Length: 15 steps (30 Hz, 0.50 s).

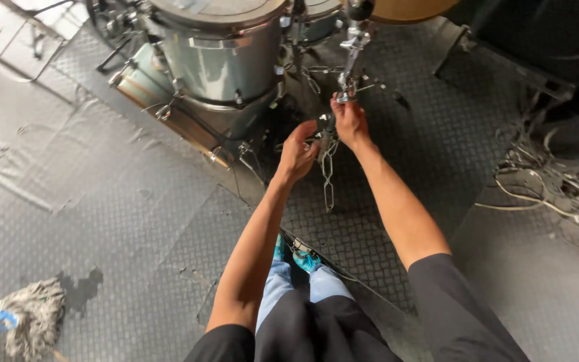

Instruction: Cleaning and mopping a music stage area featuring a drum kit and musical equipment.

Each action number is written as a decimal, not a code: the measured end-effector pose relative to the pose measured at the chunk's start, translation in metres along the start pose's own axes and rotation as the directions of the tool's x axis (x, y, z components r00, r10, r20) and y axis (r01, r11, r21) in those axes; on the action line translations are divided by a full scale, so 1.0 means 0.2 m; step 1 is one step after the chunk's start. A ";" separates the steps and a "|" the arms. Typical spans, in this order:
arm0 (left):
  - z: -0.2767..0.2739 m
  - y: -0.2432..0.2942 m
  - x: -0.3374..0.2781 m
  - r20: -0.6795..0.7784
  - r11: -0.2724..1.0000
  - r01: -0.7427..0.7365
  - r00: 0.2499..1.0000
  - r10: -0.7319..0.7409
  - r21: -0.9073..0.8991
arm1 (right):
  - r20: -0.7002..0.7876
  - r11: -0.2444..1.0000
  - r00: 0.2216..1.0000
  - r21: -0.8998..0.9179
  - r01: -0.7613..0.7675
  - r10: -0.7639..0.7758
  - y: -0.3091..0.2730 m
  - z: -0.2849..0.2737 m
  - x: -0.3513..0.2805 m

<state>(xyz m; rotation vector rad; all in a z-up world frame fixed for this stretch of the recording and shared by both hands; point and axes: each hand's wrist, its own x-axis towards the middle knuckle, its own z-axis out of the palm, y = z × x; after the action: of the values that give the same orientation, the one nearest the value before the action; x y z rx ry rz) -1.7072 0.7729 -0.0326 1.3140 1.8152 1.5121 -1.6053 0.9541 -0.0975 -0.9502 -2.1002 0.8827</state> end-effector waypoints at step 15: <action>0.15 -0.29 0.22 0.344 0.995 0.028 0.937 -0.060 0.097 | -0.104 0.974 0.970 -0.078 0.214 -0.221 -0.57 -0.17 -0.23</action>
<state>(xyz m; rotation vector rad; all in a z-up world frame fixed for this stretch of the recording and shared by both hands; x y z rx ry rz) -1.7264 0.8286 -0.0855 1.4659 1.6860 1.0998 -1.5966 0.8693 -0.0036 -0.7654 -2.0996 0.6373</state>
